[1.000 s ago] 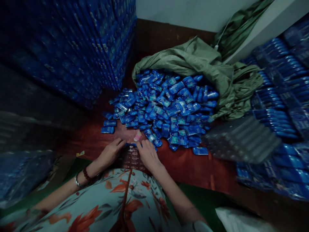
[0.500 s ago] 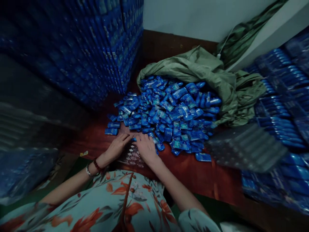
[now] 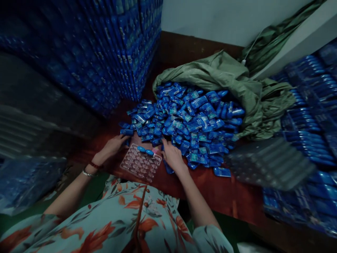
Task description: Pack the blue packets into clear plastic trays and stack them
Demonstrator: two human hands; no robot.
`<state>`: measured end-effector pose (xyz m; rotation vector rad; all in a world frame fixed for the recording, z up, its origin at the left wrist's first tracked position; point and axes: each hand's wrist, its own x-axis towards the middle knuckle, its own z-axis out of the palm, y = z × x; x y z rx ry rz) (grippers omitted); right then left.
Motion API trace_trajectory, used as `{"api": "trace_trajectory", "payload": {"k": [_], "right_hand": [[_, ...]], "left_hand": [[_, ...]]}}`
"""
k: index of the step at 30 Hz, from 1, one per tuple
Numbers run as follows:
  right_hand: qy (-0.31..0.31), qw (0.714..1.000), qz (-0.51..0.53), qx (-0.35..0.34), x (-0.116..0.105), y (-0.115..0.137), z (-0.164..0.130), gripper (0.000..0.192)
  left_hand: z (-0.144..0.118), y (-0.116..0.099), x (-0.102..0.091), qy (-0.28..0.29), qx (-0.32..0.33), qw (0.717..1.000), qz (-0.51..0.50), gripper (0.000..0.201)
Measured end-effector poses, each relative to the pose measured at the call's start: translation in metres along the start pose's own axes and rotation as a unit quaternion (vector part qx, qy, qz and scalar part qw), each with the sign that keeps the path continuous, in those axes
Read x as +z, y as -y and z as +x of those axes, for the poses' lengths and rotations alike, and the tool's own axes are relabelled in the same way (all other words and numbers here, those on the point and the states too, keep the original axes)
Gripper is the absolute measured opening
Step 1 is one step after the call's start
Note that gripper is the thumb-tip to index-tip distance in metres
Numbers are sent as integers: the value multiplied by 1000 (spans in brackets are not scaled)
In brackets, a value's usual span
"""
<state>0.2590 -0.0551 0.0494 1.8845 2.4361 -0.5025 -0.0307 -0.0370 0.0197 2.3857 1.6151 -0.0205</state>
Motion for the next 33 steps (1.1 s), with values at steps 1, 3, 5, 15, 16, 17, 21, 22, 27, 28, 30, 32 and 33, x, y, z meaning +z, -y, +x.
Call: {"api": "trace_trajectory", "payload": {"k": [1,3,5,15,16,17,21,22,27,28,30,32,33], "right_hand": [[-26,999,33,-5,-3,-4,-6,42],[-67,989,128,-8,-5,-8,-22,34],[-85,969,233,-8,0,-4,-39,29],[-134,983,52,-110,55,39,-52,44],[-114,988,15,-107,51,40,-51,44],[-94,990,-15,-105,46,43,-49,43],[-29,990,-82,-107,24,56,-40,35],[-19,990,-90,-105,19,58,-37,34],[0,989,-93,-115,12,53,-28,36],[-2,989,-90,-121,13,50,-28,37],[-10,987,-90,-132,18,43,-29,40],[-27,984,-93,-147,24,38,-32,42],[-38,983,-94,-156,28,36,-34,42]], "left_hand": [[-3,3,-2,16,4,1000,4,29],[-14,8,-8,31,-1,1000,6,25],[-25,9,-12,-3,-19,1000,-22,19],[-44,-55,1,-150,91,951,-255,19],[-42,-59,5,-145,103,955,-238,22],[-41,-60,10,-142,112,959,-220,25],[-35,-57,22,-150,162,963,-156,34],[-33,-54,23,-151,177,962,-145,34],[-28,-42,24,-152,196,960,-130,34],[-28,-41,24,-153,192,961,-130,34],[-26,-39,25,-150,192,961,-130,34],[-25,-39,27,-139,200,961,-129,33],[-24,-40,27,-133,202,962,-127,32]]}}
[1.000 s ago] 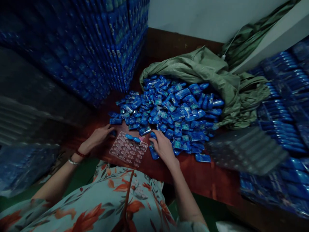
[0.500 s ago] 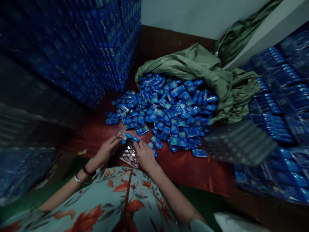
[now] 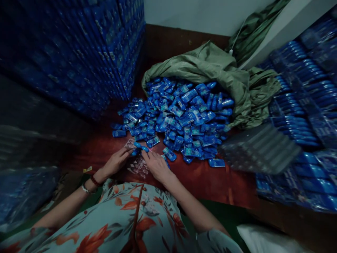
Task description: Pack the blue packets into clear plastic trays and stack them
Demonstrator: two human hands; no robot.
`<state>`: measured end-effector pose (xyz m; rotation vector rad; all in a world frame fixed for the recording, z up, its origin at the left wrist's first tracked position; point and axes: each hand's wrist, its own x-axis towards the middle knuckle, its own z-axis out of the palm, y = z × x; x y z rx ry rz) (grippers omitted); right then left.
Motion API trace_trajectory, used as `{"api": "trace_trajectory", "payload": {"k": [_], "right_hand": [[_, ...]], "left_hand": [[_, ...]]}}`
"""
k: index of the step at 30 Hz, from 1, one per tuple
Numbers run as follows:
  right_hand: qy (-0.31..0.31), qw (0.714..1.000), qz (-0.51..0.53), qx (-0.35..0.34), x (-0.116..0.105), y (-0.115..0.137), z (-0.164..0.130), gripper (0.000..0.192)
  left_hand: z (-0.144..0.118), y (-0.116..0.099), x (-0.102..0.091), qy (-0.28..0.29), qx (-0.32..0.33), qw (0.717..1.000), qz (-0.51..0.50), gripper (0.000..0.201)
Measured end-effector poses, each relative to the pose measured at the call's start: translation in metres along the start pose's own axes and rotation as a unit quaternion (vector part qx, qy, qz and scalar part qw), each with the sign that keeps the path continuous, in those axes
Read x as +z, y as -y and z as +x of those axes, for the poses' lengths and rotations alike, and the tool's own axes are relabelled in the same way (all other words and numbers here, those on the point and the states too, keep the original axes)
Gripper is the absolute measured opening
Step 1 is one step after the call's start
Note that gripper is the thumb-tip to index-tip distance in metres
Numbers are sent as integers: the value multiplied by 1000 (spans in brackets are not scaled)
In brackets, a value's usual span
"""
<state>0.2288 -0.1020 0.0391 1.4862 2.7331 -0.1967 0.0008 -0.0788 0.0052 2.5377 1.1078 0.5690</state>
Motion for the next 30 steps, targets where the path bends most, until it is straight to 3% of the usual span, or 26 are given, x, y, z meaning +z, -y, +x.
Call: {"api": "trace_trajectory", "payload": {"k": [6,12,16,24,27,30], "right_hand": [[-41,999,0,-9,9,0,-10,37],[16,1000,6,12,-6,1,-6,37],[45,999,4,3,-16,4,1,34],[37,999,-17,-9,-18,15,17,31],[8,1000,6,9,-9,14,13,36],[-81,993,79,40,3,6,-5,38]], "left_hand": [[2,-10,-5,32,16,999,32,35],[-9,-20,-17,12,22,997,67,33],[-6,-25,-12,7,22,997,76,31],[5,-25,-1,-4,41,998,45,34],[9,-21,-1,7,33,999,19,31],[12,-19,-2,27,26,999,8,28]]}}
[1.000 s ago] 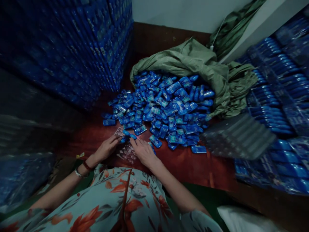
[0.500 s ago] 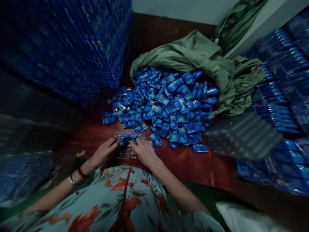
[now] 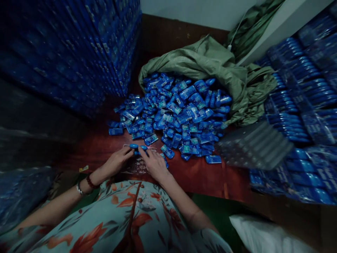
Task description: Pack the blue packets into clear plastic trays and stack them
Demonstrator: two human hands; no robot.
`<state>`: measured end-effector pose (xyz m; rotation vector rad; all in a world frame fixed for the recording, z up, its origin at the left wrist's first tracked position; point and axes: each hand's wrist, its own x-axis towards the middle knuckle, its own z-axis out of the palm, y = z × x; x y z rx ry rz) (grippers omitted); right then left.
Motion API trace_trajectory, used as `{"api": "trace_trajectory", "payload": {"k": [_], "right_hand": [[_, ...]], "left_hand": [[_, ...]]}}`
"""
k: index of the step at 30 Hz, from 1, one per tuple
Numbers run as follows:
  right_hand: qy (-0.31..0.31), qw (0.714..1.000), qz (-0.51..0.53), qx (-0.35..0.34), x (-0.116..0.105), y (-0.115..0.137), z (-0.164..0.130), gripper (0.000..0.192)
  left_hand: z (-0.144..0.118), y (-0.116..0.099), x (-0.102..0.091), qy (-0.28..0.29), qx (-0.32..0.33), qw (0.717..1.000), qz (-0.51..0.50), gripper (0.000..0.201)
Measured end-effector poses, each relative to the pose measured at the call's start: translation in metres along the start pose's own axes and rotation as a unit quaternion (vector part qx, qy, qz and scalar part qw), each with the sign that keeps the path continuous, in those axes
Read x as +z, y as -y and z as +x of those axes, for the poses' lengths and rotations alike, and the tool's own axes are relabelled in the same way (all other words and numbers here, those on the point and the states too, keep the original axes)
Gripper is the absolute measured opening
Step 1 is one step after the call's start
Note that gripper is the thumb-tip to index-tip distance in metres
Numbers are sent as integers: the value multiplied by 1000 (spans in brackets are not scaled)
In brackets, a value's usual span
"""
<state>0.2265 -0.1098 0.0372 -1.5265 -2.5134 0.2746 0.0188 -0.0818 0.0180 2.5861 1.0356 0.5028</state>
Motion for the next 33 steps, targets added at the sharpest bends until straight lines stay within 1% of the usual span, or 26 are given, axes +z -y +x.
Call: {"api": "trace_trajectory", "payload": {"k": [2,3,4,5,6,8,10,11,13,15,16,18,19,21,23,24,26,28,29,31,33], "right_hand": [[-85,992,53,71,3,-12,-19,34],[-116,983,72,121,3,-17,-29,31],[-131,973,83,172,3,-23,-38,31],[-127,964,85,219,3,-27,-47,31],[-107,957,77,258,4,-29,-53,31],[-36,950,38,308,6,-29,-61,32],[26,943,-2,331,10,-25,-62,37],[44,941,-12,335,13,-22,-62,39],[56,939,-8,340,19,-20,-61,37],[36,938,24,343,22,-21,-62,34],[16,939,49,341,22,-24,-64,33],[-30,939,111,323,15,-28,-69,31],[-49,939,143,310,10,-28,-72,30],[-65,936,198,285,-2,-24,-74,29],[-55,934,244,255,-11,-14,-71,27],[-49,936,262,229,-13,-8,-66,25],[-45,947,277,155,-11,3,-53,23],[-42,965,242,88,-5,8,-39,27],[-33,976,205,69,-1,9,-33,31],[4,992,117,50,2,9,-23,38],[47,997,44,33,1,9,-16,43]], "left_hand": [[-1,0,0,-1,-3,1000,1,26],[-3,0,0,-10,-7,1000,-3,26],[-6,0,0,-29,-15,999,-11,26],[-8,0,0,-55,-29,998,-24,27],[-10,2,0,-86,-52,994,-38,26],[-11,9,-3,-153,-123,979,-57,23],[-7,23,-9,-210,-218,952,-50,21],[-5,33,-12,-231,-265,935,-35,22],[2,55,-16,-249,-347,904,3,35],[8,75,-16,-222,-399,889,24,48],[11,83,-14,-199,-412,889,24,49],[14,92,-7,-165,-411,897,7,41],[14,92,-3,-162,-402,901,-7,36],[11,87,2,-182,-380,906,-45,28],[1,75,1,-218,-357,904,-87,23],[-6,67,-2,-238,-344,903,-98,21],[-23,48,-11,-271,-313,906,-92,17],[-40,26,-20,-286,-284,913,-67,15],[-47,14,-23,-283,-272,918,-58,14],[-55,-7,-25,-268,-256,927,-62,15],[-55,-22,-20,-243,-229,939,-83,16]]}}
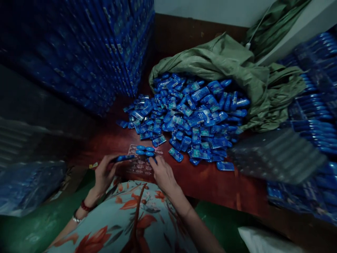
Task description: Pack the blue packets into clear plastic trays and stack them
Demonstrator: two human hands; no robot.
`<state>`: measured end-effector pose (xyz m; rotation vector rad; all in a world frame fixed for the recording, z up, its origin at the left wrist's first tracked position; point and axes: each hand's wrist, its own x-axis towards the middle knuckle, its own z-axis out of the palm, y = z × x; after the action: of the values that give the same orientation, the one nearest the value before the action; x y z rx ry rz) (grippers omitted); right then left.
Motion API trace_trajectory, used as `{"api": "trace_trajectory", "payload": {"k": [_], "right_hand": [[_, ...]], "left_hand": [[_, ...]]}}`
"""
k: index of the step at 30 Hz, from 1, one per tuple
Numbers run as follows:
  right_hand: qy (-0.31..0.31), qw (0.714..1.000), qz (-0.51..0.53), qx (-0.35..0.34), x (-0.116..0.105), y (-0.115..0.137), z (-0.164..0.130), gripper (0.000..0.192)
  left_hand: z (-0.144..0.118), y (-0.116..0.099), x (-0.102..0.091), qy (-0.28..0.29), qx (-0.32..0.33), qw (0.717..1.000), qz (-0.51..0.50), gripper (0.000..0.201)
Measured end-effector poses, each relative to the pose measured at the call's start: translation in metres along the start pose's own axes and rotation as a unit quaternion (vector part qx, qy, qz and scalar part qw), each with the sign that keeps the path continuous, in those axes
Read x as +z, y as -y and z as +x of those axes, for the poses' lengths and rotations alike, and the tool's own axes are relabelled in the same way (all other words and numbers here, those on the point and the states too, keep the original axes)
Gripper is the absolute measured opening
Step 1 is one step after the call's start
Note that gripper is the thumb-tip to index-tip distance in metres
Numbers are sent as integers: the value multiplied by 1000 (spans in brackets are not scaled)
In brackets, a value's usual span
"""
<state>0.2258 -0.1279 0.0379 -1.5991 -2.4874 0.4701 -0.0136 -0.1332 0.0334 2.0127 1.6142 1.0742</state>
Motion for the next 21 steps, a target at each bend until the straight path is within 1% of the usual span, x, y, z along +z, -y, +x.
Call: {"api": "trace_trajectory", "payload": {"k": [3,6,8,10,13,17,19,21], "right_hand": [[35,997,-60,-31,-11,5,7,40],[58,992,-98,-50,-21,13,14,31],[72,989,-116,-58,-25,16,18,27],[76,988,-121,-66,-25,16,21,24],[54,989,-114,-71,-18,11,19,26],[11,993,-105,-61,1,3,6,41],[-17,995,-86,-55,11,0,-3,46],[-61,996,-54,-41,17,-5,-13,46]], "left_hand": [[-4,-7,17,58,59,996,-22,20],[-3,-5,31,95,117,988,11,26],[-2,-2,35,112,157,980,44,27],[1,-1,36,135,198,968,71,26],[12,-6,33,196,239,945,110,24],[31,-16,33,291,290,900,146,25],[35,-18,33,312,305,887,152,25],[34,-16,32,303,309,888,156,27]]}}
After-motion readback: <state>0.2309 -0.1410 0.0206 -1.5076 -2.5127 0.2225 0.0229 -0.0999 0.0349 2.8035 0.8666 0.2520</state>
